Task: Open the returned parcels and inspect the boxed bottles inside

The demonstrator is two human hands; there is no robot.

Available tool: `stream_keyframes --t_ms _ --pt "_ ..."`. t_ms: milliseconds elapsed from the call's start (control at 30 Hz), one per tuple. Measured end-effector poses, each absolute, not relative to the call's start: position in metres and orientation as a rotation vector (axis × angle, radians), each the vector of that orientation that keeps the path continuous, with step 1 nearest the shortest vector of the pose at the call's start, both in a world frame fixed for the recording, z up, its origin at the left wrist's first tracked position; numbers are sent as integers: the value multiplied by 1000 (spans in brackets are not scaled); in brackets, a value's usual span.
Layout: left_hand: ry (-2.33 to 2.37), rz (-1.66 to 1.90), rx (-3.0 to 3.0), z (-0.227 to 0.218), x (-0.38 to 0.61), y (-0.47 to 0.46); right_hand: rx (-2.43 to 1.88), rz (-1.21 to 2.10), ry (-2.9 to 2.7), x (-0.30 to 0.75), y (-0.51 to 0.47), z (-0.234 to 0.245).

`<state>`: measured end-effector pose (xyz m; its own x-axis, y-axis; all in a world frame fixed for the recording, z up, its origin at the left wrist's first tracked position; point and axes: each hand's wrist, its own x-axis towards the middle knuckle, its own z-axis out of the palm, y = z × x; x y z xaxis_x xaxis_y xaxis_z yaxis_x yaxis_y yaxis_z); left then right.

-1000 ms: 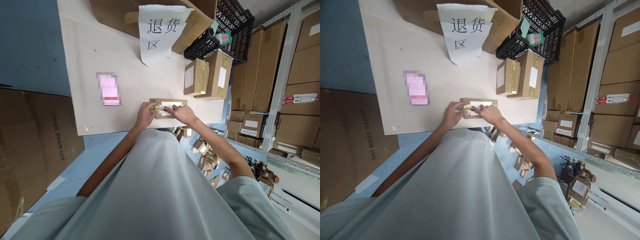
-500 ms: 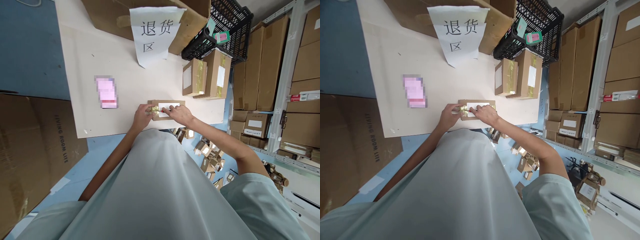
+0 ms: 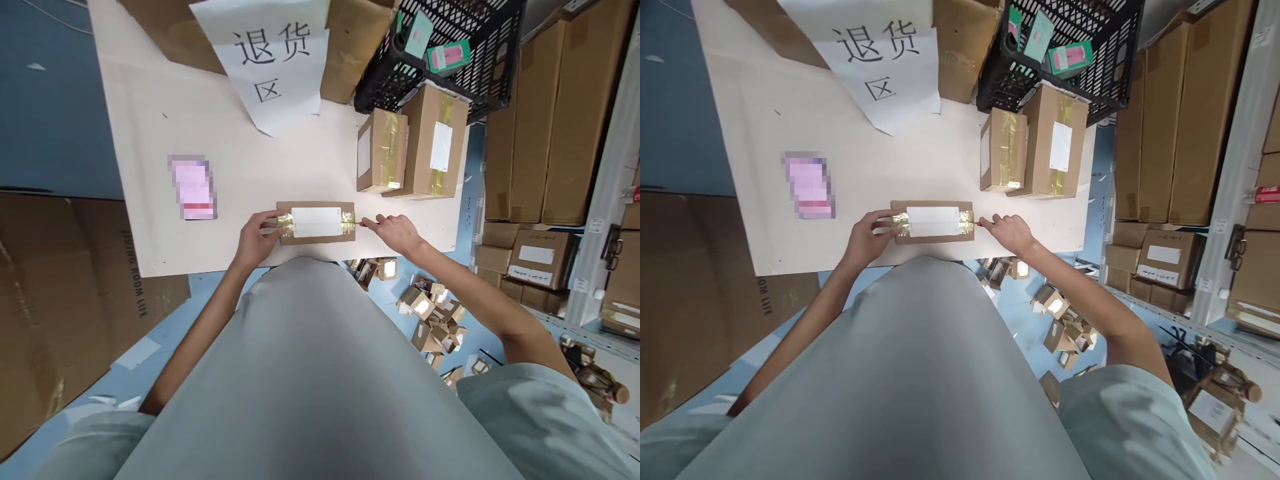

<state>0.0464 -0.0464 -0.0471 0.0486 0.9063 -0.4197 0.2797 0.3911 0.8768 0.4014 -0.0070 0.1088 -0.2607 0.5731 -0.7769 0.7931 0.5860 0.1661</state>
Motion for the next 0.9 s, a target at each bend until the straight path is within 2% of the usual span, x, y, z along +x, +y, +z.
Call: stream_keyframes --t_ms 233,467,900 --pt "1603 667 1117 -39 59 -46 1246 -533 2209 461 -7 31" --pt "1709 663 1063 -36 67 -45 1465 -838 2459 470 -22 -45" --pt "1729 675 979 -33 61 -44 1710 -1096 2445 468 -52 -77"
